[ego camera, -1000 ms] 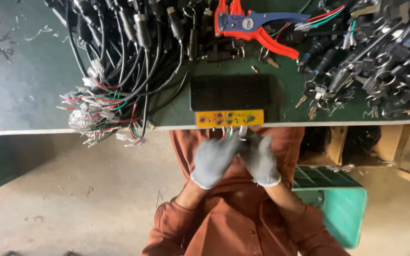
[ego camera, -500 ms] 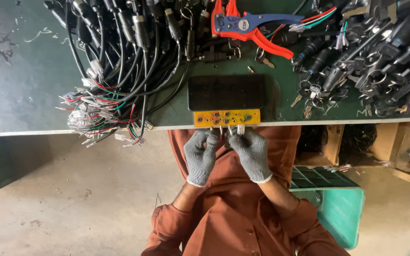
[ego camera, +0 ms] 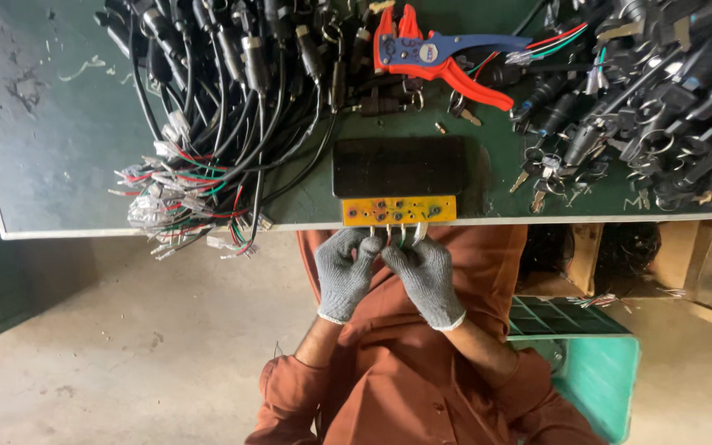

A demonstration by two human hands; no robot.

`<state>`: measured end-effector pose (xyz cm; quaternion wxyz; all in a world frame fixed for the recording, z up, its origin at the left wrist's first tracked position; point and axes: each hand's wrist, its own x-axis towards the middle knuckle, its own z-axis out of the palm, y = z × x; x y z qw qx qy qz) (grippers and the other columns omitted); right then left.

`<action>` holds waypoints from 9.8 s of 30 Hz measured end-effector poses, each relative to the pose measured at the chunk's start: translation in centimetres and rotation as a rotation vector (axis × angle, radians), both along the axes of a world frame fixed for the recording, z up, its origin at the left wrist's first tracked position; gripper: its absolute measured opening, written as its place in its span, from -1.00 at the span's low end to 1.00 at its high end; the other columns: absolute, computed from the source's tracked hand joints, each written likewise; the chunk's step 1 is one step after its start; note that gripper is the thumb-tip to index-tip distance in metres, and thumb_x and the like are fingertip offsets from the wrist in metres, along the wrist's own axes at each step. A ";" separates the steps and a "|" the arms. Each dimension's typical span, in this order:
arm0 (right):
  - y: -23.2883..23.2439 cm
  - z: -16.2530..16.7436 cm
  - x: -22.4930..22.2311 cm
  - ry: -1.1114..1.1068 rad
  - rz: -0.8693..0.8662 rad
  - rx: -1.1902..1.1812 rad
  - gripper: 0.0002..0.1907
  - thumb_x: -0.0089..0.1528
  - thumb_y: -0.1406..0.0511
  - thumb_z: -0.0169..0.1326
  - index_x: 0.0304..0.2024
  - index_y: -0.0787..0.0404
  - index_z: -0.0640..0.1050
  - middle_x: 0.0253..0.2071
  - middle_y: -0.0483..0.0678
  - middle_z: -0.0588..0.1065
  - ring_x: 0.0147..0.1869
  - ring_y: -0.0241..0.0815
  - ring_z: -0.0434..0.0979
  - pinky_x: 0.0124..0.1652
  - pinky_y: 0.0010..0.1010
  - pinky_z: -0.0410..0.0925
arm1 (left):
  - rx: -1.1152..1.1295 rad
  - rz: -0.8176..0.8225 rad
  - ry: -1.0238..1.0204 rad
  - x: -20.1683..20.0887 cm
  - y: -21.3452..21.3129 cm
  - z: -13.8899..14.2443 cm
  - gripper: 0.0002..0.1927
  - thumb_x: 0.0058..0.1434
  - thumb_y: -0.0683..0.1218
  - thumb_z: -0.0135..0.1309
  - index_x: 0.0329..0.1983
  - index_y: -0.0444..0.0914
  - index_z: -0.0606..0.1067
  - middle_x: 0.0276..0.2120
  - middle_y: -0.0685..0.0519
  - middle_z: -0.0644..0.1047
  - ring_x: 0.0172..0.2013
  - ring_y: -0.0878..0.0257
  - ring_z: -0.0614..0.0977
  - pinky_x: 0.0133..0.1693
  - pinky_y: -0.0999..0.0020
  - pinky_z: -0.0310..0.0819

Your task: The person assembles ignition switch assemblies by inserting wires into a yellow test fixture, inserting a key into the switch, and using a crimping tool to secure connections. The person handles multiple ignition switches and wires, placing completed units aside.

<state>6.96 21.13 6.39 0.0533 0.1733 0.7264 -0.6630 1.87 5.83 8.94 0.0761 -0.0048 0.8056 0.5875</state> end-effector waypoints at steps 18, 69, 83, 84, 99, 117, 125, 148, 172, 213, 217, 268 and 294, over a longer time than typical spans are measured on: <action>5.2 -6.1 -1.6 0.198 0.527 0.657 -0.79 0.18 0.30 0.15 -0.15 0.24 0.59 -0.28 0.01 0.60 -0.23 -0.08 0.60 -0.21 -0.30 0.45 | 0.158 0.303 -0.054 1.7 4.9 1.3 -0.53 0.01 -0.09 0.51 -0.31 -0.24 0.37 -0.42 0.16 0.47 -0.44 0.44 0.46 -0.37 0.57 0.42; 6.9 11.0 0.3 0.458 0.280 0.671 -0.78 0.11 0.42 0.31 -0.21 0.15 0.60 -0.27 -0.11 0.56 -0.25 -0.16 0.57 -0.25 -0.37 0.46 | 0.057 -0.441 0.158 1.2 1.2 4.7 -0.84 0.14 -0.22 0.12 -0.23 -0.16 0.61 -0.44 -0.04 0.59 -0.45 0.06 0.66 -0.36 0.29 0.56; 8.0 8.0 0.6 0.579 0.694 0.846 -0.64 0.03 0.26 0.24 -0.13 0.20 0.58 -0.18 -0.04 0.55 -0.08 0.01 0.55 -0.08 -0.17 0.42 | -0.111 -0.440 0.388 -2.1 0.8 8.9 -0.65 0.07 0.07 0.34 -0.23 -0.22 0.55 -0.38 0.02 0.56 -0.34 0.05 0.61 -0.25 0.18 0.45; 8.0 7.8 0.7 0.575 0.699 0.836 -0.66 0.00 0.29 0.22 -0.15 0.19 0.58 -0.19 -0.04 0.55 -0.09 0.00 0.56 -0.08 -0.16 0.42 | -0.194 -0.313 0.462 -2.1 0.8 8.7 -0.76 0.19 0.05 0.32 -0.30 -0.15 0.55 -0.39 0.05 0.56 -0.35 0.08 0.61 -0.26 0.20 0.45; 6.6 6.5 1.6 0.584 0.698 0.815 -0.63 0.04 0.32 0.23 -0.07 0.18 0.60 -0.22 -0.04 0.55 -0.16 -0.03 0.55 -0.14 -0.17 0.42 | -0.455 -0.113 0.621 -0.3 2.7 5.3 -0.84 0.25 -0.02 0.26 -0.30 -0.19 0.55 -0.45 -0.01 0.52 -0.44 0.05 0.56 -0.39 0.15 0.42; 6.1 6.3 1.1 0.649 0.637 0.805 -0.73 0.11 0.31 0.23 -0.14 0.18 0.58 -0.18 -0.06 0.55 -0.14 -0.03 0.55 -0.12 -0.19 0.44 | -0.012 -0.038 -0.142 -0.8 -0.7 1.9 -0.79 0.27 -0.05 0.26 -0.21 -0.31 0.69 -0.45 0.02 0.63 -0.46 0.34 0.56 -0.39 0.45 0.44; 5.4 7.1 2.6 0.572 0.370 0.515 -0.91 0.15 0.36 0.21 -0.28 0.13 0.59 -0.31 -0.11 0.53 -0.26 -0.13 0.55 -0.26 -0.33 0.44 | -0.131 -0.513 0.275 2.1 0.5 5.7 -0.54 0.04 -0.01 0.29 0.02 -0.21 0.56 -0.36 -0.10 0.61 -0.38 0.01 0.66 -0.33 0.18 0.54; 6.3 3.4 3.0 0.226 0.356 0.192 -0.83 0.27 0.37 0.08 -0.43 0.28 0.56 -0.53 -0.04 0.50 -0.51 -0.20 0.49 -0.49 -0.35 0.31 | -0.666 -0.628 0.601 2.1 2.0 3.6 -0.79 0.11 -0.09 0.26 -0.25 -0.23 0.51 -0.58 0.02 0.48 -0.57 0.08 0.55 -0.51 0.12 0.38; 0.4 -2.5 0.5 -0.132 -0.058 -0.354 -0.91 0.27 0.39 0.23 -0.23 0.34 0.65 -0.49 -0.12 0.52 -0.51 -0.38 0.41 -0.51 -0.56 0.28 | -0.015 -0.057 0.193 -0.5 -0.1 3.5 -0.86 0.27 -0.13 0.22 -0.19 -0.27 0.55 -0.30 0.00 0.60 -0.30 0.22 0.62 -0.24 0.35 0.52; 4.8 1.1 9.7 -0.096 -0.041 -0.963 -0.84 0.26 0.34 0.15 -0.37 0.29 0.48 -0.46 -0.04 0.44 -0.47 -0.25 0.37 -0.46 -0.44 0.24 | 0.648 -0.620 -0.270 6.7 -1.5 5.5 -0.77 0.21 0.00 0.34 -0.35 -0.13 0.50 -0.53 0.02 0.56 -0.50 0.13 0.58 -0.34 0.19 0.43; 6.8 0.4 7.5 0.016 -0.102 -0.951 -0.81 0.27 0.33 0.14 -0.39 0.28 0.46 -0.47 -0.04 0.43 -0.47 -0.23 0.36 -0.45 -0.42 0.24 | 0.476 -0.634 0.034 3.2 -0.5 6.5 -0.77 0.22 -0.01 0.34 -0.42 -0.11 0.51 -0.56 0.05 0.54 -0.54 0.13 0.56 -0.41 0.20 0.39; 37.9 -2.8 -7.3 -0.268 -0.159 1.483 -0.70 0.23 0.27 -0.04 -0.07 0.23 0.60 -0.03 0.17 0.57 0.03 0.11 0.57 0.01 -0.11 0.43 | -0.518 0.205 0.711 -7.8 -3.3 1.3 -0.83 0.28 -0.22 0.26 -0.07 -0.23 0.63 -0.40 -0.02 0.61 -0.47 0.08 0.56 -0.38 0.22 0.43; 20.6 14.3 -32.4 0.293 0.523 1.884 -0.72 0.33 0.17 -0.01 -0.03 0.08 0.63 -0.02 0.32 0.52 -0.32 0.17 0.64 -0.47 0.08 0.41 | -0.647 0.189 0.735 -8.0 -2.8 -0.7 -0.80 0.19 -0.17 0.22 -0.11 -0.16 0.61 -0.52 -0.01 0.51 -0.52 0.02 0.50 -0.44 0.12 0.36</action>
